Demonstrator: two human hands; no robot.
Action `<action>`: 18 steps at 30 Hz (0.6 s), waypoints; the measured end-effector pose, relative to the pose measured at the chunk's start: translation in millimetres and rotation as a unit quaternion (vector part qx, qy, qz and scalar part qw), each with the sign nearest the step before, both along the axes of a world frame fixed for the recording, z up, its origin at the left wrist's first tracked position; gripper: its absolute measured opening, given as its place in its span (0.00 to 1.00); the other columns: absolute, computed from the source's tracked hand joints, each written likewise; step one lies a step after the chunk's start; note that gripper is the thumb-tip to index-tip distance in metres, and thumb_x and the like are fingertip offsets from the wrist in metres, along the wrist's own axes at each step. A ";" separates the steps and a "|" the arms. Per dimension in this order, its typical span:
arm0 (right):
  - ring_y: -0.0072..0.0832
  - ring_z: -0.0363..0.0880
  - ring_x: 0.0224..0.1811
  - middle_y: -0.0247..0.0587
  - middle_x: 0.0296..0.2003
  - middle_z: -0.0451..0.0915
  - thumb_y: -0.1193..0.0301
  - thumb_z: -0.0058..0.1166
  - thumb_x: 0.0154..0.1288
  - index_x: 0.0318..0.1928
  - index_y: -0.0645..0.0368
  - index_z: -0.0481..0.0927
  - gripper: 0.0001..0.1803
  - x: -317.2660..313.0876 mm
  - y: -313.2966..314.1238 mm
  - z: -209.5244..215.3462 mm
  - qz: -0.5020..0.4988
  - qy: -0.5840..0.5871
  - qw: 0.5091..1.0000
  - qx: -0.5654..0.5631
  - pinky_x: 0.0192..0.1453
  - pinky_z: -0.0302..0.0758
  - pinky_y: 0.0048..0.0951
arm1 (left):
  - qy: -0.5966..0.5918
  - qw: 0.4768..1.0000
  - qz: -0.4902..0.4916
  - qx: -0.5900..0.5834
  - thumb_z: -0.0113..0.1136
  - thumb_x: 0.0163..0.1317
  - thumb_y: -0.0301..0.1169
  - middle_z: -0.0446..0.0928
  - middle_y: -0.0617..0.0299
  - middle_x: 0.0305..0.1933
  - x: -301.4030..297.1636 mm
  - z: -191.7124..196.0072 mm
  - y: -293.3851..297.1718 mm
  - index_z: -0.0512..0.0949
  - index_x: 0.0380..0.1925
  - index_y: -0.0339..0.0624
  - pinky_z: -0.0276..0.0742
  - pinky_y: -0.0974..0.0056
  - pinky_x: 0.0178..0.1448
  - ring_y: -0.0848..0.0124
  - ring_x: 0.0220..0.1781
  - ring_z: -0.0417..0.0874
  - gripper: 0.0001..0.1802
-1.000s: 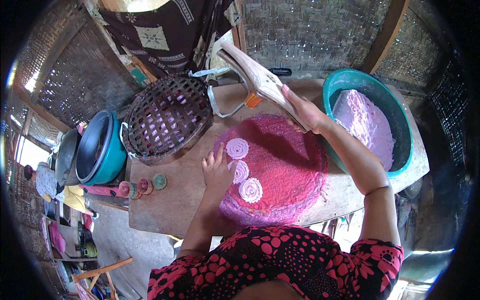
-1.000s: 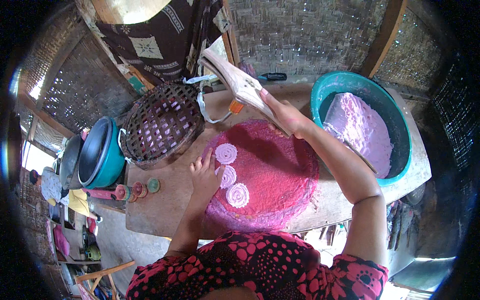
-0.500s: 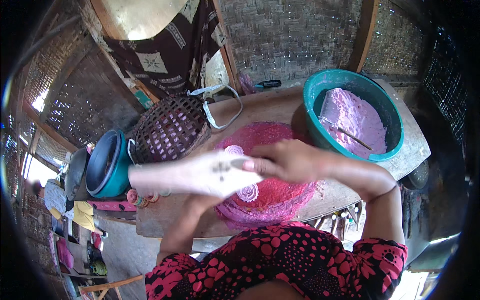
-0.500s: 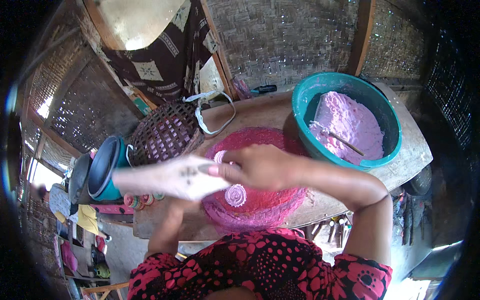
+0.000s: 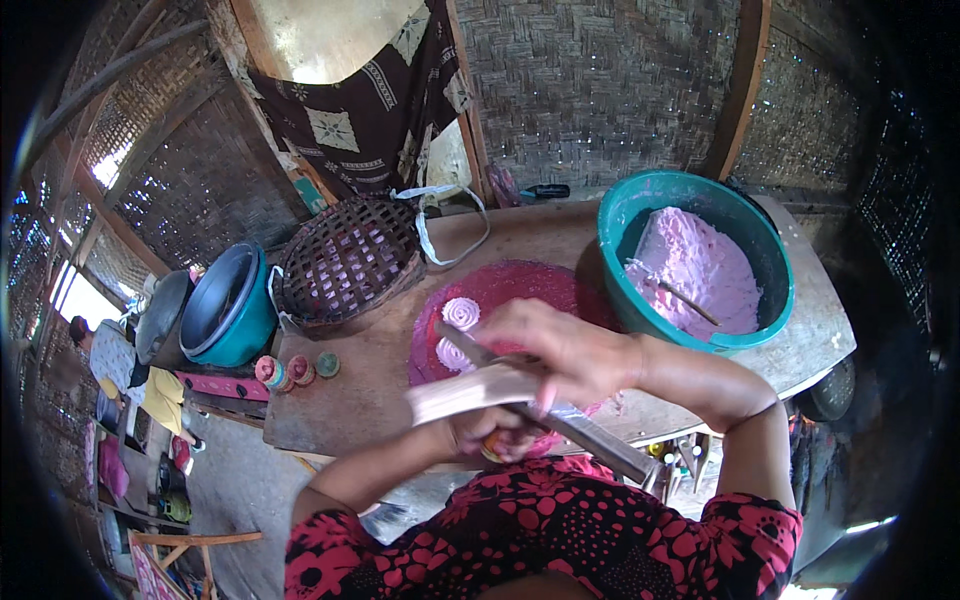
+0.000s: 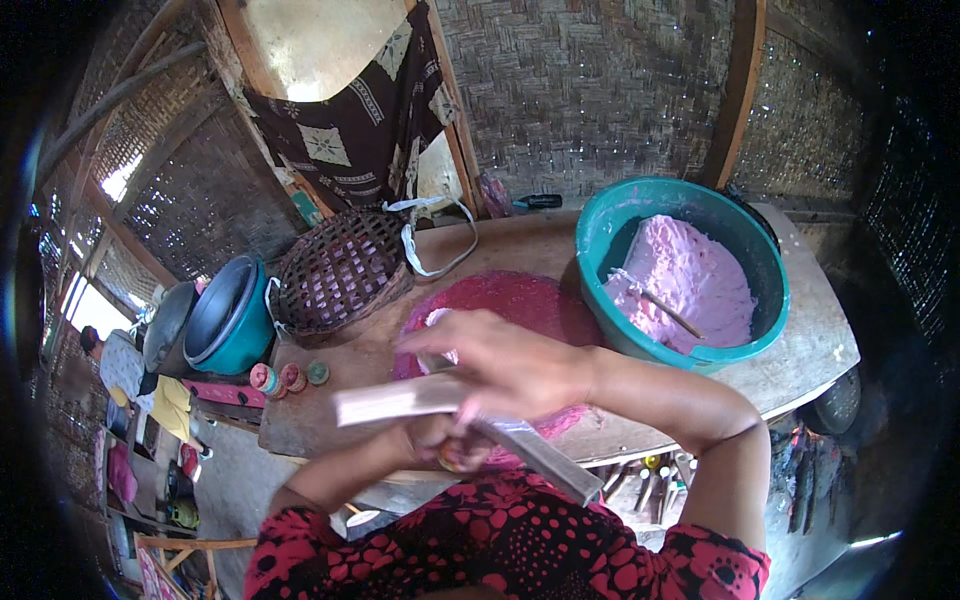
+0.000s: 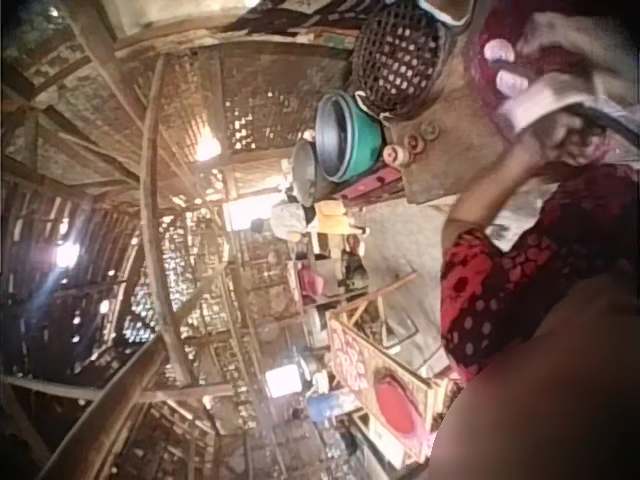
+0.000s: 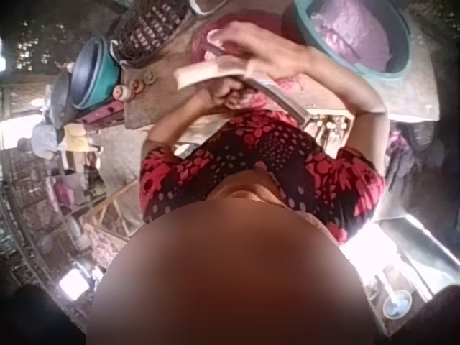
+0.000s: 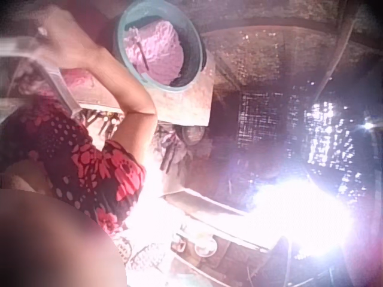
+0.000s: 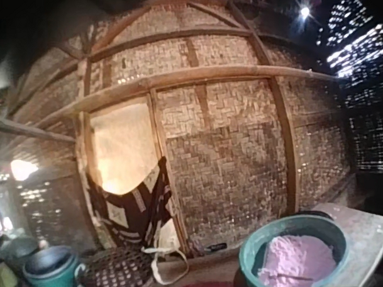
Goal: The person scoops pink dough from a green bowl and uses a wooden extruder to form spiral shapes onto a pink mat. They repeatedly extrude, release, and arrange the spirals, then transfer the mat with the formed shapes into a woven basket.
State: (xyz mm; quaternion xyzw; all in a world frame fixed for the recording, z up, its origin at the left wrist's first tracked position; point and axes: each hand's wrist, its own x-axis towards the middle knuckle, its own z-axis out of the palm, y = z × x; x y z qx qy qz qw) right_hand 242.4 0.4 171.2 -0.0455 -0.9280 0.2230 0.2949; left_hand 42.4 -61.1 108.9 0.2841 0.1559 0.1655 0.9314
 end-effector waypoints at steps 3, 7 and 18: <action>0.49 0.81 0.47 0.51 0.47 0.76 0.61 0.56 0.67 0.71 0.54 0.59 0.36 -12.8 -36.0 50.6 0.083 -0.002 0.989 0.123 0.49 0.77 0.47 | 0.142 0.952 -0.025 0.270 0.67 0.58 0.27 0.71 0.61 0.27 13.3 51.0 16.2 0.78 0.40 0.41 0.65 0.65 0.31 0.74 0.26 0.70 0.11; 0.55 0.82 0.31 0.52 0.36 0.80 0.75 0.59 0.60 0.56 0.57 0.64 0.25 4.1 -27.4 68.1 -0.020 0.052 0.997 0.052 0.32 0.78 0.47 | 0.300 0.713 -0.020 0.634 0.66 0.59 0.29 0.78 0.56 0.39 37.7 94.2 40.2 0.80 0.43 0.42 0.72 0.59 0.46 0.68 0.41 0.78 0.12; 0.29 0.80 0.32 0.35 0.31 0.70 0.74 0.45 0.73 0.47 0.54 0.66 0.05 187.9 48.0 100.8 -0.322 0.657 0.651 -0.202 0.38 0.81 0.42 | 0.105 0.811 0.304 0.489 0.63 0.65 0.31 0.81 0.59 0.51 37.0 42.3 129.0 0.75 0.55 0.41 0.78 0.55 0.57 0.61 0.52 0.83 0.19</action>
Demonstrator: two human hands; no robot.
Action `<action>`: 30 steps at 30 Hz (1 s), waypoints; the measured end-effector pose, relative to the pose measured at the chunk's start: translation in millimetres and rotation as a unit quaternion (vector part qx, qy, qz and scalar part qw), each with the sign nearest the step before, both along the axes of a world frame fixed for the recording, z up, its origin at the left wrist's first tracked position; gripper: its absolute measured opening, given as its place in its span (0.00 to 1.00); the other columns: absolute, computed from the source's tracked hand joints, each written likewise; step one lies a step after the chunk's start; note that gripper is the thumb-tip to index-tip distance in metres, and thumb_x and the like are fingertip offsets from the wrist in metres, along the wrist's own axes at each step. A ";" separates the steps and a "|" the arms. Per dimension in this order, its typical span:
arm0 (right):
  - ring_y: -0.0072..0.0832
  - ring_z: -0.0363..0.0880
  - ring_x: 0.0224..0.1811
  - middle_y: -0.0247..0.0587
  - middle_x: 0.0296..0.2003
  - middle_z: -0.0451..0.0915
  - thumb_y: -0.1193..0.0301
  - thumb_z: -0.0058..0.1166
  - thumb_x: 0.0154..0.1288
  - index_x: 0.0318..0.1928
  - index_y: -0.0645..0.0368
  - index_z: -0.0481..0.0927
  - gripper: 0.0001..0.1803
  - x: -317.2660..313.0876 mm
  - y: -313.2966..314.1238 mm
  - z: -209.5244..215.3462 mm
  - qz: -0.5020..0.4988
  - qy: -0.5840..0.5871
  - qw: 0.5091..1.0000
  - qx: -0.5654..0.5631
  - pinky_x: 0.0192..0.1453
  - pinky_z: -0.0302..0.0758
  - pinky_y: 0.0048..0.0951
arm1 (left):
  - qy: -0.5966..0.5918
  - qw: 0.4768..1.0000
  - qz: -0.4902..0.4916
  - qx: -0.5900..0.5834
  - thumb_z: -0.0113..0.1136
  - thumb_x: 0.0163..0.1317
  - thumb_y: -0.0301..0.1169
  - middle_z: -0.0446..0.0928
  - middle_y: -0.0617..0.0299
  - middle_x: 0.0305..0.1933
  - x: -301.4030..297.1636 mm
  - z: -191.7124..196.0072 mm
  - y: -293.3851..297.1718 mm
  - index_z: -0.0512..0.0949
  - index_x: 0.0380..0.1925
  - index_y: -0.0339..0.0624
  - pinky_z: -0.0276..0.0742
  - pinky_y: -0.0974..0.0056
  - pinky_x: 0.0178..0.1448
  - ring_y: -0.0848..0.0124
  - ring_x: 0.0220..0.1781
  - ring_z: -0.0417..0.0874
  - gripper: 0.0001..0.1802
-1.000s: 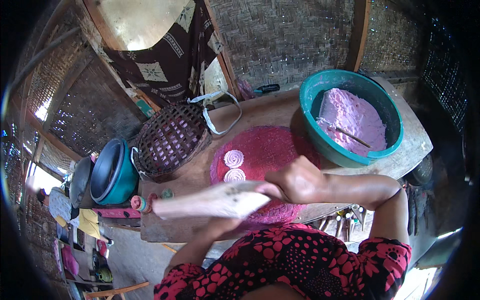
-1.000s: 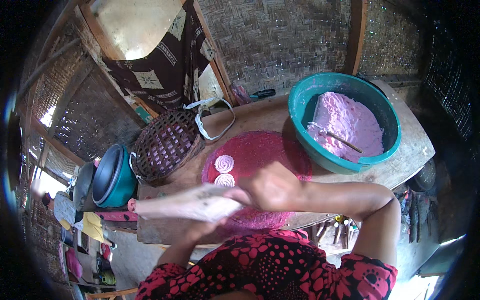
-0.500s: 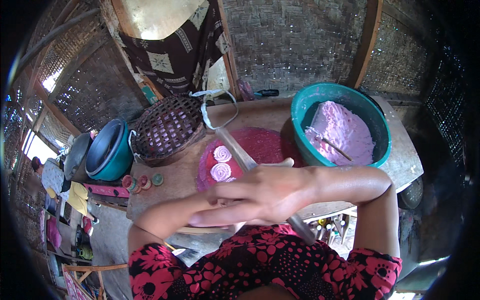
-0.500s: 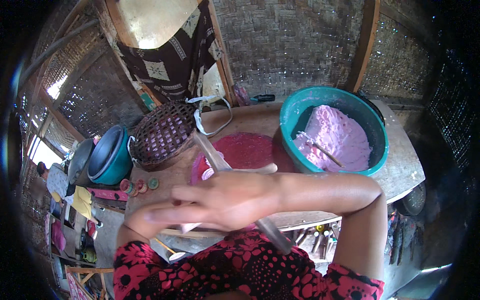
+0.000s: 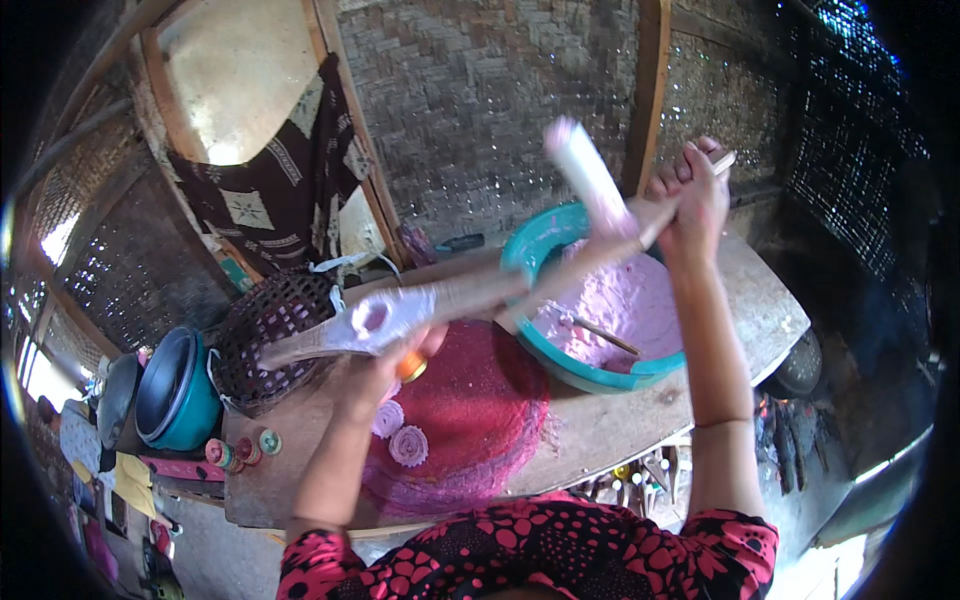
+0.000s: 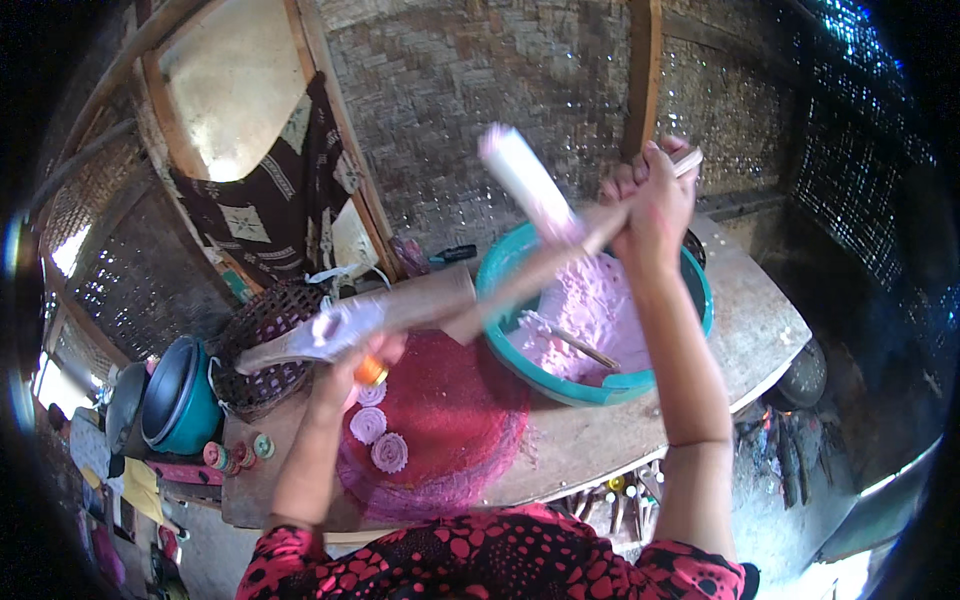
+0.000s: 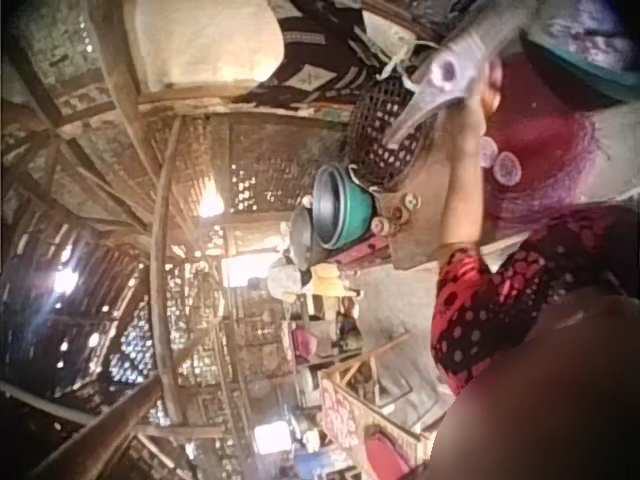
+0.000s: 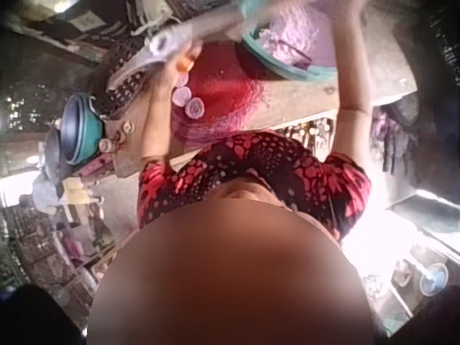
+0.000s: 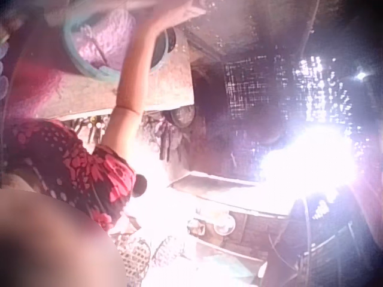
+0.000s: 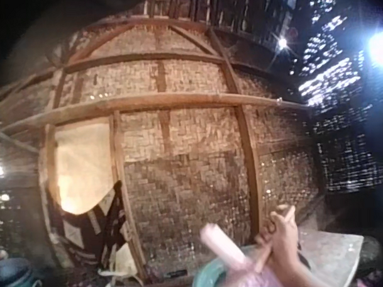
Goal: The person scoops pink dough from a green bowl and uses a wooden extruder to form spiral shapes onto a pink mat. They repeatedly extrude, release, and arrange the spirals, then transfer the mat with the formed shapes into a woven basket.
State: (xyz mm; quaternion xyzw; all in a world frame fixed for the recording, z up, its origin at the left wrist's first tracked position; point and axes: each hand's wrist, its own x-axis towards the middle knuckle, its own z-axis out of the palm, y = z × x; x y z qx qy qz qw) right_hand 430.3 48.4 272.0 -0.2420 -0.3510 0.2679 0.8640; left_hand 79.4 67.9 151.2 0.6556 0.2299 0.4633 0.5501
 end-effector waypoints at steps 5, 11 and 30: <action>0.44 0.82 0.48 0.55 0.45 0.81 0.41 0.34 0.77 0.52 0.64 0.71 0.34 -36.6 45.5 -79.6 0.252 -0.010 0.961 -0.112 0.59 0.76 0.46 | -0.378 0.906 0.163 0.102 0.56 0.71 0.32 0.75 0.58 0.47 66.4 41.0 13.9 0.75 0.49 0.41 0.66 0.47 0.73 0.60 0.59 0.76 0.11; 0.43 0.87 0.45 0.51 0.41 0.86 0.50 0.52 0.69 0.50 0.58 0.83 0.25 7.7 23.1 -155.9 0.081 -0.864 0.233 -0.438 0.50 0.81 0.43 | -0.339 0.912 0.141 0.182 0.53 0.67 0.25 0.68 0.61 0.38 11.8 69.7 28.3 0.69 0.37 0.42 0.64 0.64 0.45 0.72 0.37 0.66 0.03; 0.37 0.87 0.36 0.34 0.31 0.87 0.62 0.60 0.55 0.29 0.47 0.89 0.07 21.8 191.2 -159.5 -0.043 -0.992 0.080 -0.086 0.39 0.80 0.40 | 0.219 0.880 0.309 0.287 0.56 0.67 0.26 0.79 0.56 0.47 21.0 -143.4 62.0 0.78 0.51 0.36 0.76 0.56 0.53 0.60 0.49 0.80 0.14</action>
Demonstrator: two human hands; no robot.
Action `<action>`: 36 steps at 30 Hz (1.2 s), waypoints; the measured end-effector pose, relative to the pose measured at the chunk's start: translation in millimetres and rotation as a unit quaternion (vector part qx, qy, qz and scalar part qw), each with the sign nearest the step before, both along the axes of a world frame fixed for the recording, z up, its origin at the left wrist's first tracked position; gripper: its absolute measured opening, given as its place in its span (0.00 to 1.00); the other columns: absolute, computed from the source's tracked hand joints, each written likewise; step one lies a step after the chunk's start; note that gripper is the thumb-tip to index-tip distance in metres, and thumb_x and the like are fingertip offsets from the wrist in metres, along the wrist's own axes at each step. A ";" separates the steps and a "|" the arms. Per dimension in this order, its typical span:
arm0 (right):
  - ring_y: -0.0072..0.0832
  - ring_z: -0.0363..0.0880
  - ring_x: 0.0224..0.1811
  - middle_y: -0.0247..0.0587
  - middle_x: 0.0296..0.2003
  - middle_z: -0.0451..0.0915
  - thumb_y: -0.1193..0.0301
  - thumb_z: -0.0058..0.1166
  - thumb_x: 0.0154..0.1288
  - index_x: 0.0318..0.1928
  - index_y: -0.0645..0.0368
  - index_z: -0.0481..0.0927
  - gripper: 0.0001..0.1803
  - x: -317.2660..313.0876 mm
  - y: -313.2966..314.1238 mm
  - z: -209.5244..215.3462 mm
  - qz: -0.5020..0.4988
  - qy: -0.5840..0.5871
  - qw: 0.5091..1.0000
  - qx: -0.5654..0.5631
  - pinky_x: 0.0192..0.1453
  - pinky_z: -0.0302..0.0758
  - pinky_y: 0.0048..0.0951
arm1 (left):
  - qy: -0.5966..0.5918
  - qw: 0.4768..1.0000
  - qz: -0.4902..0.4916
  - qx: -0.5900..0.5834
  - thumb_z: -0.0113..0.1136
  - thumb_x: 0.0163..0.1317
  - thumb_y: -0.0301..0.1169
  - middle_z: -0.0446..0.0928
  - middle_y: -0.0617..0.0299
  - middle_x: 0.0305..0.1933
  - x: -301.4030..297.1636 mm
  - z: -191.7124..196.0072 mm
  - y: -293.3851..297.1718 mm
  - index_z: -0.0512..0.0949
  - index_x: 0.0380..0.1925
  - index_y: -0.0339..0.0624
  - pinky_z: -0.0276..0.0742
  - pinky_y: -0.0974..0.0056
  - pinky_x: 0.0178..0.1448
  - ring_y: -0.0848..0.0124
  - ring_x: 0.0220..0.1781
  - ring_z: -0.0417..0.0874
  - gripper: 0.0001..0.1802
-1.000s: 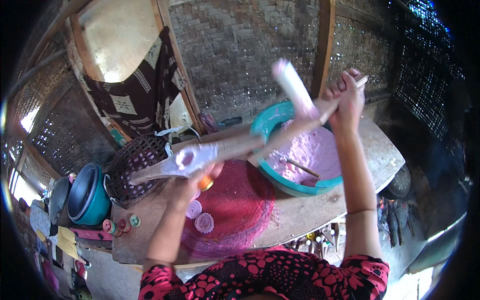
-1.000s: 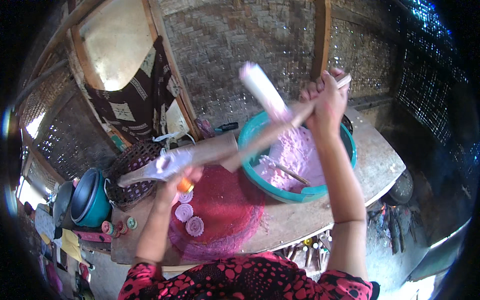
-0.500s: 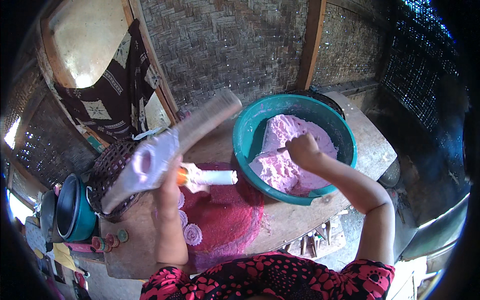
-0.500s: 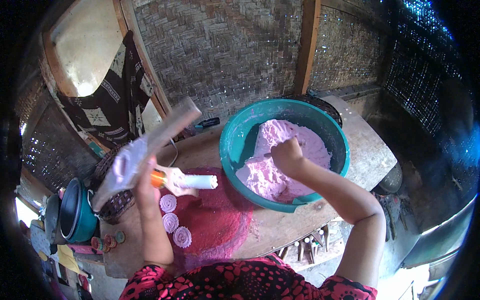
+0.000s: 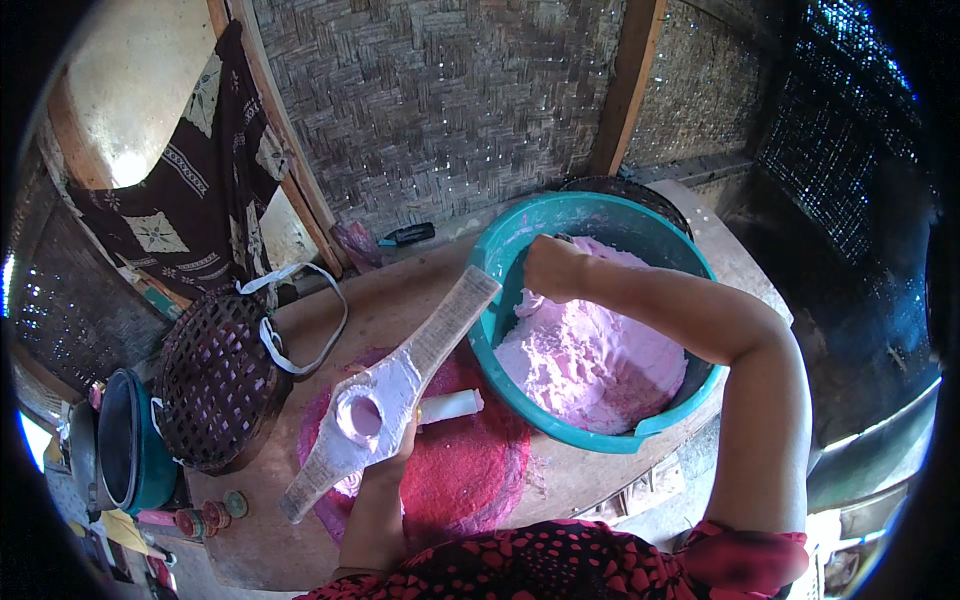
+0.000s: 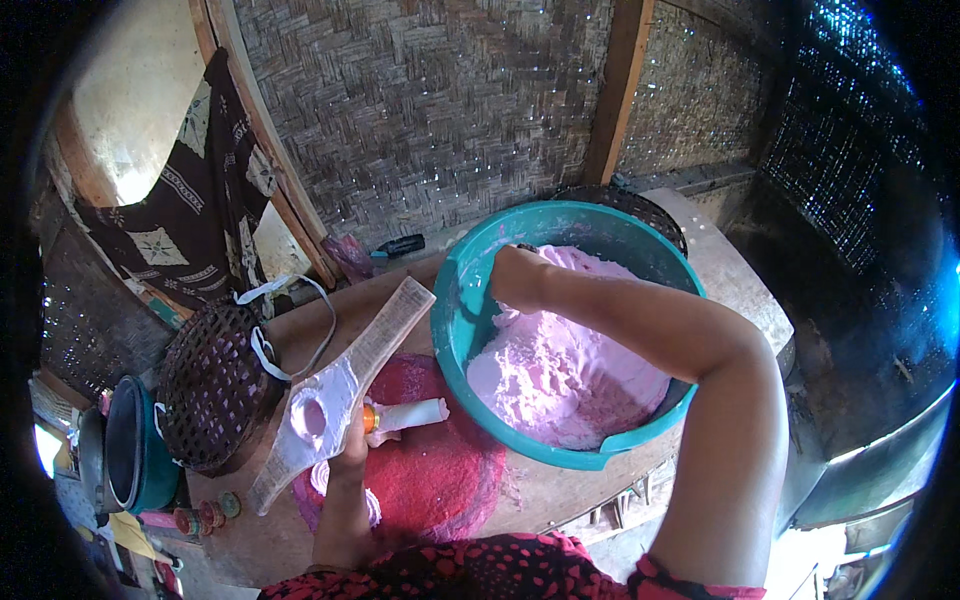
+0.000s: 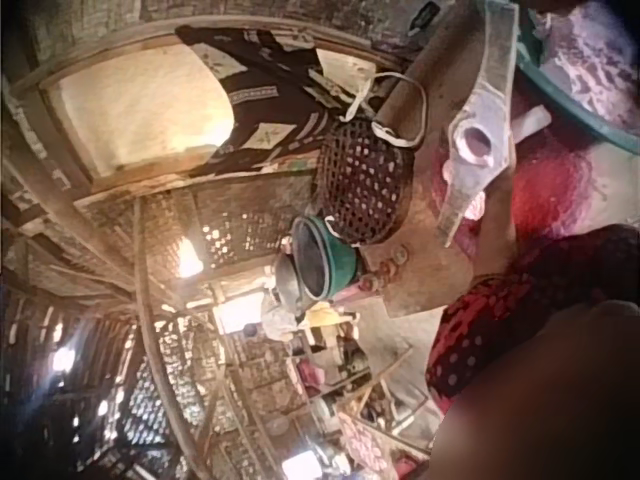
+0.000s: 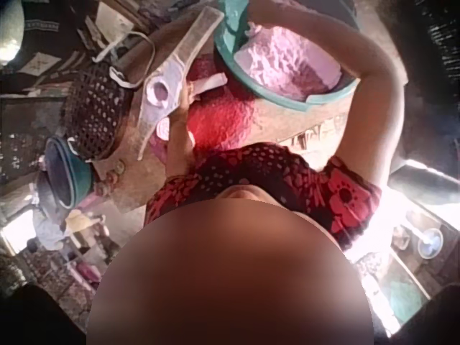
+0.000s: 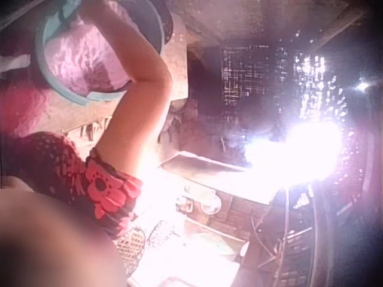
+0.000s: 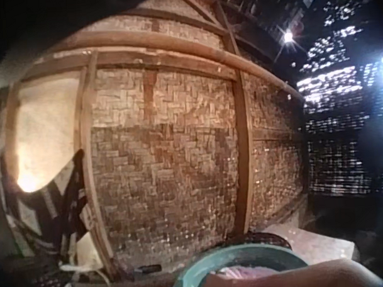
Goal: The person scoops pink dough from a green bowl and uses a wooden extruder to form spiral shapes onto a pink mat. They repeatedly extrude, release, and arrange the spirals, then transfer the mat with the formed shapes into a woven basket.
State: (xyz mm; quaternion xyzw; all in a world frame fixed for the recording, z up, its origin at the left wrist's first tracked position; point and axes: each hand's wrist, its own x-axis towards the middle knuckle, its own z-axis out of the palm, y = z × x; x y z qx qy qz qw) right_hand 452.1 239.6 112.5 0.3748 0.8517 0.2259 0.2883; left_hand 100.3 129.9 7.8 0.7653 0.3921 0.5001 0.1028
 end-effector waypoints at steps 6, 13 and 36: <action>0.40 0.87 0.40 0.40 0.34 0.88 0.58 0.62 0.50 0.32 0.50 0.89 0.13 6.3 18.9 -2.2 -0.061 0.057 0.994 -0.066 0.42 0.82 0.42 | -0.090 0.994 -0.042 -0.051 0.53 0.67 0.23 0.78 0.54 0.50 -10.5 -3.0 6.3 0.74 0.56 0.33 0.78 0.58 0.55 0.62 0.50 0.81 0.18; 0.44 0.86 0.34 0.46 0.28 0.85 0.47 0.54 0.62 0.31 0.53 0.87 0.23 17.8 -42.5 3.4 -0.161 0.206 0.964 -0.048 0.40 0.80 0.45 | -0.067 0.995 -0.013 -0.076 0.53 0.68 0.26 0.77 0.52 0.53 -2.4 7.5 -3.0 0.72 0.58 0.32 0.74 0.53 0.58 0.58 0.54 0.77 0.19; 0.24 0.78 0.23 0.28 0.19 0.77 0.58 0.60 0.67 0.39 0.50 0.87 0.12 46.6 -252.7 187.1 -0.186 0.372 0.892 0.176 0.29 0.70 0.30 | 0.267 0.924 -0.110 0.252 0.65 0.54 0.45 0.75 0.57 0.29 131.7 221.9 23.7 0.74 0.28 0.44 0.79 0.53 0.35 0.56 0.33 0.83 0.17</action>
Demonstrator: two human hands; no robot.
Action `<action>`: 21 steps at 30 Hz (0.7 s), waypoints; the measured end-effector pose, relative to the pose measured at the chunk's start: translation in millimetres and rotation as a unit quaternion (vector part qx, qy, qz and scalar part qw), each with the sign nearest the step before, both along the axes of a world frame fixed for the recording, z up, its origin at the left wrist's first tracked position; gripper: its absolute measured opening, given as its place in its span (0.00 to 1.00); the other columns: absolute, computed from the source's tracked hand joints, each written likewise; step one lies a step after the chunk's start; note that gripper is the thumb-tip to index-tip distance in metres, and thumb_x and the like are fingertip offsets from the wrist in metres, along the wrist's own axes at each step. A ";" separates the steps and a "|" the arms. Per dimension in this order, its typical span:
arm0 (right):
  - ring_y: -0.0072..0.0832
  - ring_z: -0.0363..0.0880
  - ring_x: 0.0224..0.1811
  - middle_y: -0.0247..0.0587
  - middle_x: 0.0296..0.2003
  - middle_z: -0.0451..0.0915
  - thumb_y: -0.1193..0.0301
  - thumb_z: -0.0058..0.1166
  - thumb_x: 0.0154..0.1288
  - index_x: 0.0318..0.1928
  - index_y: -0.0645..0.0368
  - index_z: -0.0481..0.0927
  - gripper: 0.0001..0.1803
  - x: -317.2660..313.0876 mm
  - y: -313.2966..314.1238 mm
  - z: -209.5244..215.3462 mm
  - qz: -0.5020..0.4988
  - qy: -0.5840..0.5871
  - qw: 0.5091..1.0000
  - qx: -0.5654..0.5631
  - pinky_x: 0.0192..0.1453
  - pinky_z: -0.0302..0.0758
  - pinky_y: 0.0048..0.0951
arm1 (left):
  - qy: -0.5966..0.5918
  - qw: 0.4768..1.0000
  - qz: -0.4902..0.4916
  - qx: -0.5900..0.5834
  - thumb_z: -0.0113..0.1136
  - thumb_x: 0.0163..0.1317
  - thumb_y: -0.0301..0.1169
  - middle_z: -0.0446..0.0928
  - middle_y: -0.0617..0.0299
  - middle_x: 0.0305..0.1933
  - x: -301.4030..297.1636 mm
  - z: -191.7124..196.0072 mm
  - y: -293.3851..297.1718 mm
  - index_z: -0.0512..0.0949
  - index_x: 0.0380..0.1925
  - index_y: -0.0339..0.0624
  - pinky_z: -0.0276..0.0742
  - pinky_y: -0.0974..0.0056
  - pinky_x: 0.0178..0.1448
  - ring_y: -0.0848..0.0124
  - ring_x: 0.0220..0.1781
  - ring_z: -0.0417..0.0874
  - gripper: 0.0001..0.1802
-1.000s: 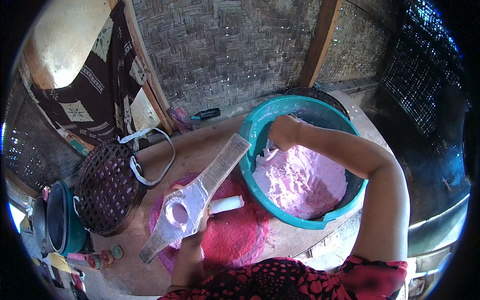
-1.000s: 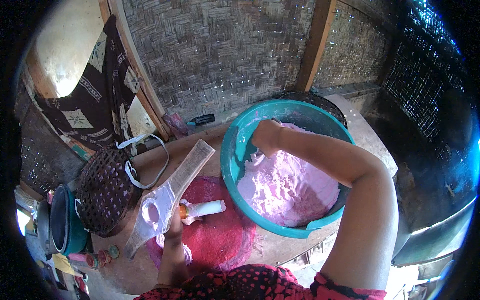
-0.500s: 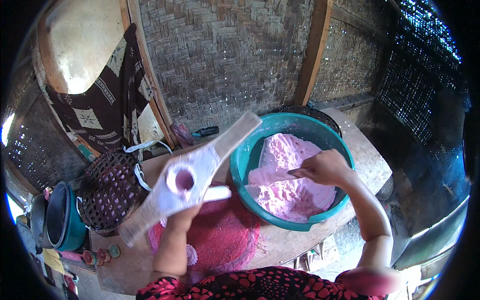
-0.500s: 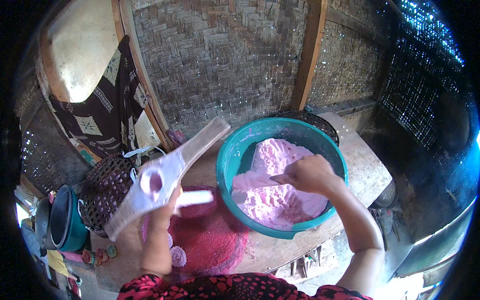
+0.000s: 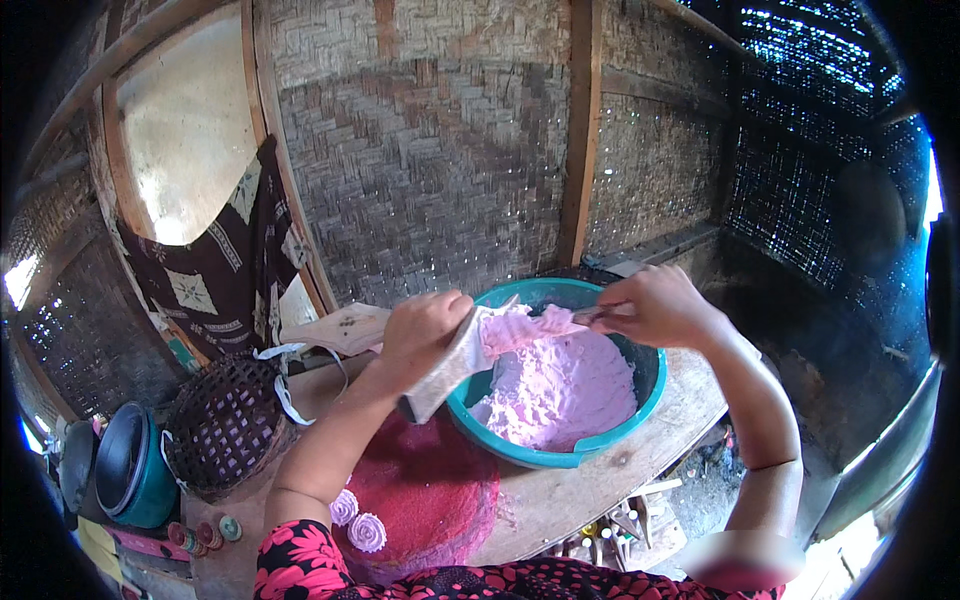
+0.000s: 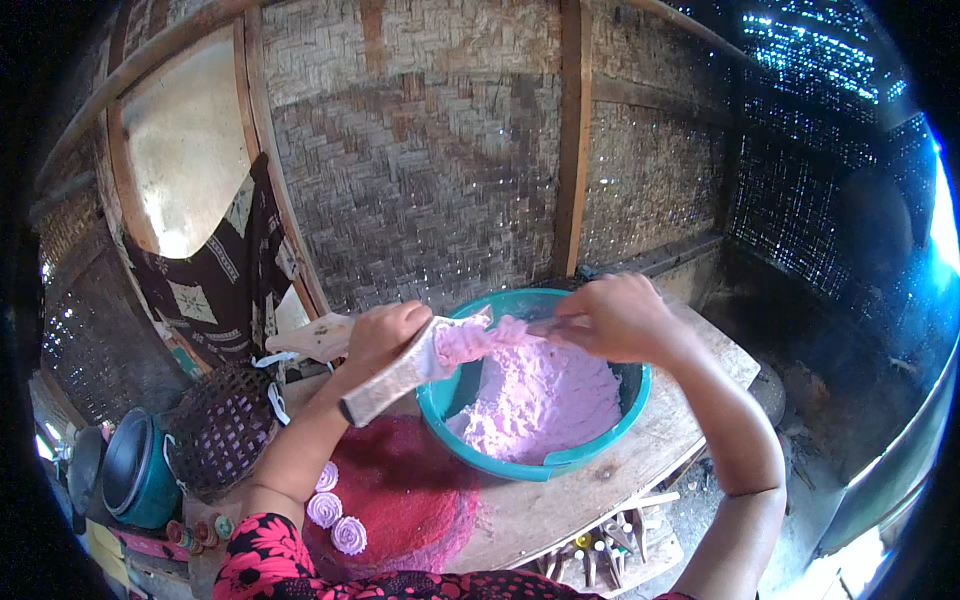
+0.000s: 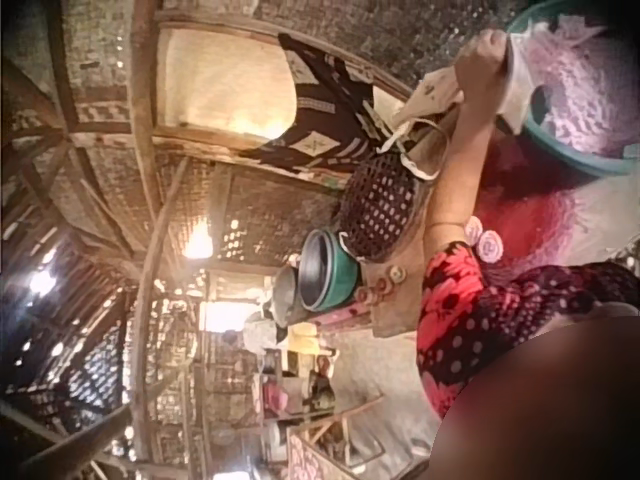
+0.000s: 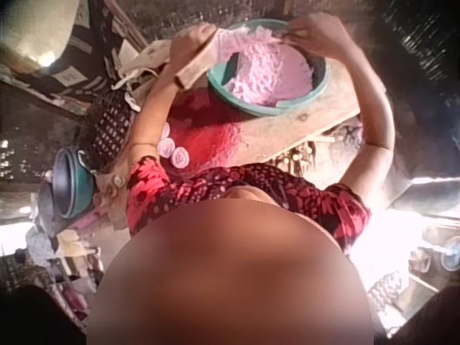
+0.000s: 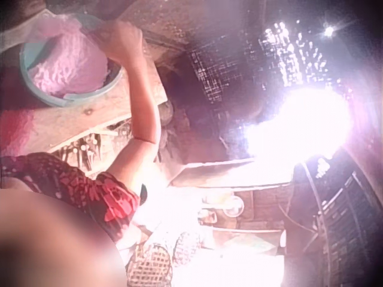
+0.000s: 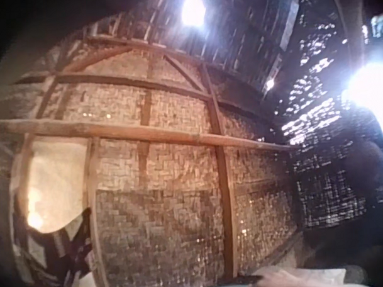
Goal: The person scoops pink dough from a green bowl and uses a wooden extruder to form spiral shapes onto a pink mat. They repeatedly extrude, release, and arrange the spirals, then transfer the mat with the formed shapes into a woven basket.
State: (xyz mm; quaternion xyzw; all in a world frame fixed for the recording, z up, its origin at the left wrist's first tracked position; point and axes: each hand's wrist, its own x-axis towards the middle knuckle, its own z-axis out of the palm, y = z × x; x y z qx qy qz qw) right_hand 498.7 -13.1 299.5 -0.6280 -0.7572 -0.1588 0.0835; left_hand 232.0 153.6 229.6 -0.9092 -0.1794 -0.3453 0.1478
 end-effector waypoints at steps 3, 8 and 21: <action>0.31 0.84 0.31 0.32 0.27 0.80 0.66 0.56 0.65 0.38 0.47 0.82 0.04 -33.9 5.0 -21.3 0.064 -0.187 0.954 0.226 0.38 0.77 0.37 | -0.028 0.999 -0.022 -0.029 0.68 0.49 0.50 0.76 0.55 0.29 10.9 0.4 -9.2 0.74 0.29 0.44 0.79 0.51 0.36 0.54 0.34 0.84 0.22; 0.26 0.82 0.30 0.31 0.28 0.78 0.70 0.52 0.63 0.45 0.51 0.77 0.09 -64.2 6.4 -92.1 0.038 -0.170 0.962 0.210 0.38 0.76 0.32 | 0.023 0.999 0.003 -0.048 0.69 0.49 0.49 0.76 0.55 0.29 7.9 -30.5 -5.5 0.75 0.32 0.44 0.80 0.51 0.35 0.53 0.34 0.84 0.22; 0.31 0.83 0.26 0.33 0.25 0.78 0.70 0.54 0.63 0.40 0.52 0.76 0.06 -44.4 -29.7 -61.5 -0.006 -0.059 0.962 0.268 0.33 0.77 0.35 | -0.061 0.989 0.119 -0.065 0.70 0.49 0.46 0.83 0.59 0.40 -28.5 -39.1 32.6 0.80 0.38 0.50 0.83 0.52 0.45 0.56 0.43 0.86 0.19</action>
